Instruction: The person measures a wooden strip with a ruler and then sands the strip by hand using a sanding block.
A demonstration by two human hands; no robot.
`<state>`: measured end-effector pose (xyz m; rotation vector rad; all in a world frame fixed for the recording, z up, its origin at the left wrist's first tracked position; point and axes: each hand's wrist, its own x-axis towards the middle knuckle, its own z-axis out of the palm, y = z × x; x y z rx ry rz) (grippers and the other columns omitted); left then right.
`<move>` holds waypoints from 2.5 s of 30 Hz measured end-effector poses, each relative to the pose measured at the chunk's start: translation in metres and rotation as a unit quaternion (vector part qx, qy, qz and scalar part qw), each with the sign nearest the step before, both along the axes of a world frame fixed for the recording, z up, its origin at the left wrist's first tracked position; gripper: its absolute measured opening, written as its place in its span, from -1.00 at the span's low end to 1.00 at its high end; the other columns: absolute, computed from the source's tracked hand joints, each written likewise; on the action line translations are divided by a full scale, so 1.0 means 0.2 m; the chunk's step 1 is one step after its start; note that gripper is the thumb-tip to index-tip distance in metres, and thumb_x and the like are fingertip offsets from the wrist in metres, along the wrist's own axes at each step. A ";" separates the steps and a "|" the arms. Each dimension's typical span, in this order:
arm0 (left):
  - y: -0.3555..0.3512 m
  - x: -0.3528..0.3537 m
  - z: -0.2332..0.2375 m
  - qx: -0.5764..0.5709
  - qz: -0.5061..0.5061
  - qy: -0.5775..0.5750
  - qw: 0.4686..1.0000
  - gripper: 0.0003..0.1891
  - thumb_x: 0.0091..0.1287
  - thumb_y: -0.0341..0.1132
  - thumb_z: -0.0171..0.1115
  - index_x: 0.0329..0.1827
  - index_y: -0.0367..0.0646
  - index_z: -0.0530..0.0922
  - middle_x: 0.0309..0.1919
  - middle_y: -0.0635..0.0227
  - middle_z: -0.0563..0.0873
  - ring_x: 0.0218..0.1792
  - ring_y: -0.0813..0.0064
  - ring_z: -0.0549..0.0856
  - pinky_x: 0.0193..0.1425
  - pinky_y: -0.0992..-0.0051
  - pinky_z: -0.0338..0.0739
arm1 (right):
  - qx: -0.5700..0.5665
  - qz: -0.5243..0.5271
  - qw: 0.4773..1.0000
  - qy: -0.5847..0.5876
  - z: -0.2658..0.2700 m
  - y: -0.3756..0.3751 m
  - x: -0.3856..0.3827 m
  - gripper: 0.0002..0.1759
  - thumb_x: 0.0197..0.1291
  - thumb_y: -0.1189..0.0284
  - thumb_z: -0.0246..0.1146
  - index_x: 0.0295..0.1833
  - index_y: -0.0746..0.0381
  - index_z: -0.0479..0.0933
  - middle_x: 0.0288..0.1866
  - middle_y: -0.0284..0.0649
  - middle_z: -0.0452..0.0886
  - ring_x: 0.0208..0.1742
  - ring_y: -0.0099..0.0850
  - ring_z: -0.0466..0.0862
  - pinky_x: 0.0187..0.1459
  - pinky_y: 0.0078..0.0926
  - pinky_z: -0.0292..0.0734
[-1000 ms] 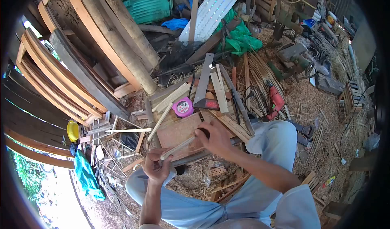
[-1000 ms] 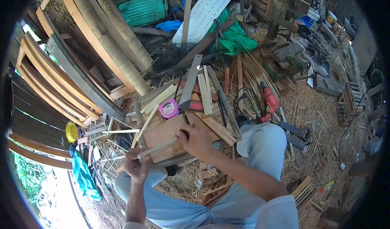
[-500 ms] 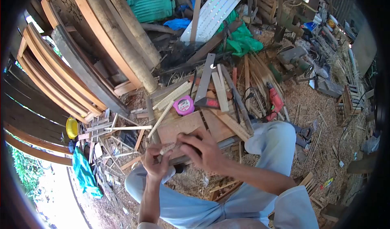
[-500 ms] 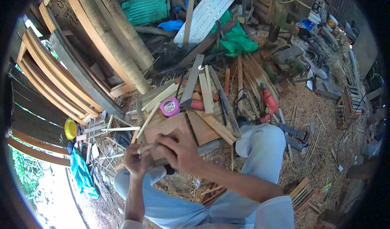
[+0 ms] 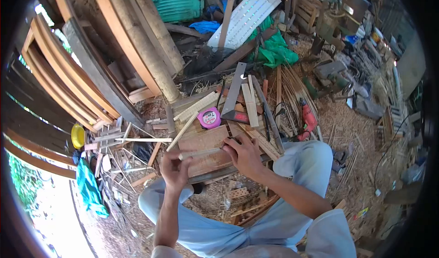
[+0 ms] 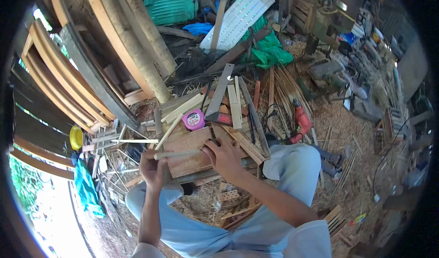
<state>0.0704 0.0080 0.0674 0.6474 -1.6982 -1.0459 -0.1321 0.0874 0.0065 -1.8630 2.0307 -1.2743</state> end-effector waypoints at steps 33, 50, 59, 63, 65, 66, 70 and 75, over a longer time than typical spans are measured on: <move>0.03 -0.18 -0.01 0.303 -0.294 -0.275 0.864 -0.69 0.54 -0.13 0.00 0.07 -0.22 0.44 -0.54 0.39 0.52 -0.60 0.50 0.55 -0.55 0.42 0.39 | 0.157 0.023 0.733 -0.661 0.16 -0.11 -0.20 -0.47 0.10 0.32 0.43 0.16 0.19 0.44 -0.01 -0.27 0.54 -0.06 -0.45 0.59 -0.02 -0.48 0.54; 0.19 -0.05 -0.08 0.066 -0.039 -0.493 0.867 -0.74 0.51 -0.27 -0.05 -0.17 -0.37 0.41 -0.48 -0.18 0.64 -0.37 -0.22 0.67 -0.27 -0.05 0.56 | 0.025 0.013 0.999 0.014 0.15 -0.02 0.12 -0.64 0.18 0.27 0.39 0.04 0.18 0.60 -0.16 -0.03 0.54 -0.15 -0.08 0.60 -0.12 -0.22 0.52; 0.21 -0.07 -0.06 0.044 -0.024 -0.502 0.863 -0.72 0.54 -0.26 -0.10 -0.14 -0.38 0.37 -0.46 -0.12 0.66 -0.40 -0.16 0.70 -0.37 -0.01 0.61 | 0.017 -0.010 0.998 0.052 0.13 -0.07 0.13 -0.76 0.24 0.32 0.33 -0.02 0.17 0.63 -0.30 -0.02 0.47 -0.28 -0.06 0.56 -0.27 -0.21 0.45; 0.21 -0.10 0.00 0.130 -0.059 -0.537 0.832 -0.76 0.51 -0.29 -0.08 -0.15 -0.35 0.39 -0.26 -0.15 0.67 -0.27 -0.16 0.71 -0.23 -0.03 0.62 | -0.071 -0.030 0.997 0.015 0.08 -0.25 0.02 -0.73 0.21 0.33 0.35 0.01 0.14 0.64 -0.32 -0.03 0.45 -0.33 -0.12 0.52 -0.30 -0.24 0.42; 0.22 -0.09 -0.03 0.106 -0.049 -0.534 0.837 -0.76 0.51 -0.29 -0.07 -0.15 -0.35 0.39 -0.27 -0.14 0.68 -0.28 -0.15 0.72 -0.25 -0.01 0.63 | -0.055 -0.024 0.998 0.014 0.06 -0.18 0.04 -0.73 0.20 0.34 0.36 0.00 0.15 0.64 -0.31 -0.03 0.47 -0.33 -0.13 0.53 -0.31 -0.26 0.42; 0.21 -0.08 -0.04 0.082 -0.035 -0.529 0.844 -0.77 0.51 -0.29 -0.07 -0.16 -0.35 0.39 -0.28 -0.13 0.68 -0.30 -0.14 0.72 -0.28 0.01 0.63 | -0.043 -0.013 0.999 0.014 0.08 -0.14 0.08 -0.73 0.19 0.35 0.37 -0.01 0.16 0.65 -0.29 -0.03 0.49 -0.33 -0.13 0.54 -0.31 -0.27 0.43; 0.25 -0.09 -0.08 0.046 -0.009 -0.551 0.833 -0.77 0.50 -0.29 -0.05 -0.19 -0.34 0.39 -0.33 -0.09 0.69 -0.35 -0.09 0.73 -0.35 0.07 0.65 | -0.044 0.045 0.998 0.001 0.06 -0.11 0.09 -0.72 0.16 0.35 0.39 -0.02 0.19 0.67 -0.28 -0.02 0.54 -0.31 -0.16 0.56 -0.31 -0.29 0.44; 0.24 -0.09 -0.10 0.007 0.005 -0.551 0.835 -0.79 0.48 -0.30 -0.02 -0.21 -0.30 0.39 -0.41 0.00 0.69 -0.41 -0.01 0.74 -0.43 0.13 0.65 | -0.032 0.020 0.999 0.000 0.07 -0.16 0.07 -0.71 0.16 0.33 0.40 -0.01 0.16 0.68 -0.32 -0.06 0.53 -0.31 -0.14 0.58 -0.29 -0.26 0.47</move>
